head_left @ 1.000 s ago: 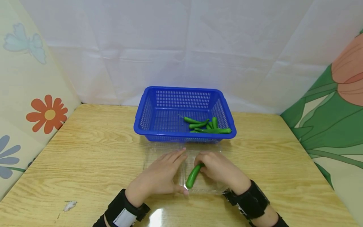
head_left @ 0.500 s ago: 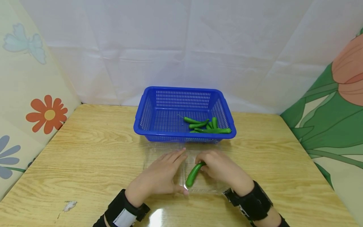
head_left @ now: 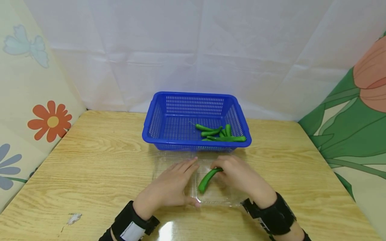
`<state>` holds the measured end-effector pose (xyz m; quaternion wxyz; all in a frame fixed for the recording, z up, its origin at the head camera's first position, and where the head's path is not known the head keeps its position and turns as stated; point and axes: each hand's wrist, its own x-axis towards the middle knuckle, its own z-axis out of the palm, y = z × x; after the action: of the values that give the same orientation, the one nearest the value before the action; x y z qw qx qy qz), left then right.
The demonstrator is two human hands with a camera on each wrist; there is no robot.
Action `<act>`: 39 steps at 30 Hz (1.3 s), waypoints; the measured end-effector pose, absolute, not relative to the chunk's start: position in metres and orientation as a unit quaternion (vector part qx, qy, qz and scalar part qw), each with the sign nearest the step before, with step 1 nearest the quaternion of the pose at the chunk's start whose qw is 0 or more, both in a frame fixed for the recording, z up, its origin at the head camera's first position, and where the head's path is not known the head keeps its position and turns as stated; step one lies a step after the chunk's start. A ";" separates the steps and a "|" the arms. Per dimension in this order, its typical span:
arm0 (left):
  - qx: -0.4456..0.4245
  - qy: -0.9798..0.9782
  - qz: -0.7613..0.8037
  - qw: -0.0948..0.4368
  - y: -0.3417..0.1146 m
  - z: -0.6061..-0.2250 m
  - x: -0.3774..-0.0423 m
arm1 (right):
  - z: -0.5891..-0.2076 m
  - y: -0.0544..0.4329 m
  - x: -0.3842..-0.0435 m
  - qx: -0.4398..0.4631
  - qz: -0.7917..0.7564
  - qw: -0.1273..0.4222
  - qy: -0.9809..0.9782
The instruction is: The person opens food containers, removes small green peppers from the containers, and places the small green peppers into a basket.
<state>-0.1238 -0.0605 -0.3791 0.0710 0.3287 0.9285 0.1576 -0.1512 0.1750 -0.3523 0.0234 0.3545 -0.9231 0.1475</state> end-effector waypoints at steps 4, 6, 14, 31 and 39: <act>0.330 0.928 0.156 0.070 -0.061 -0.379 -0.124 | -0.348 0.177 -0.151 0.353 0.143 0.039 -0.924; 0.330 0.929 0.155 0.069 -0.061 -0.379 -0.123 | -0.346 0.177 -0.151 0.347 0.140 0.040 -0.926; 0.335 0.927 0.154 0.064 -0.062 -0.378 -0.123 | -0.341 0.182 -0.150 0.332 0.133 0.038 -0.933; 0.334 0.929 0.142 0.066 -0.061 -0.377 -0.123 | -0.333 0.189 -0.154 0.348 0.159 0.077 -0.921; 0.332 0.930 0.146 0.063 -0.062 -0.376 -0.122 | -0.334 0.189 -0.157 0.372 0.164 0.115 -0.906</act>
<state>-0.1221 -0.0616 -0.3765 0.0631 0.3318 0.9299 0.1456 -0.1570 0.1892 -0.3340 0.1145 0.3721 -0.9065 0.1636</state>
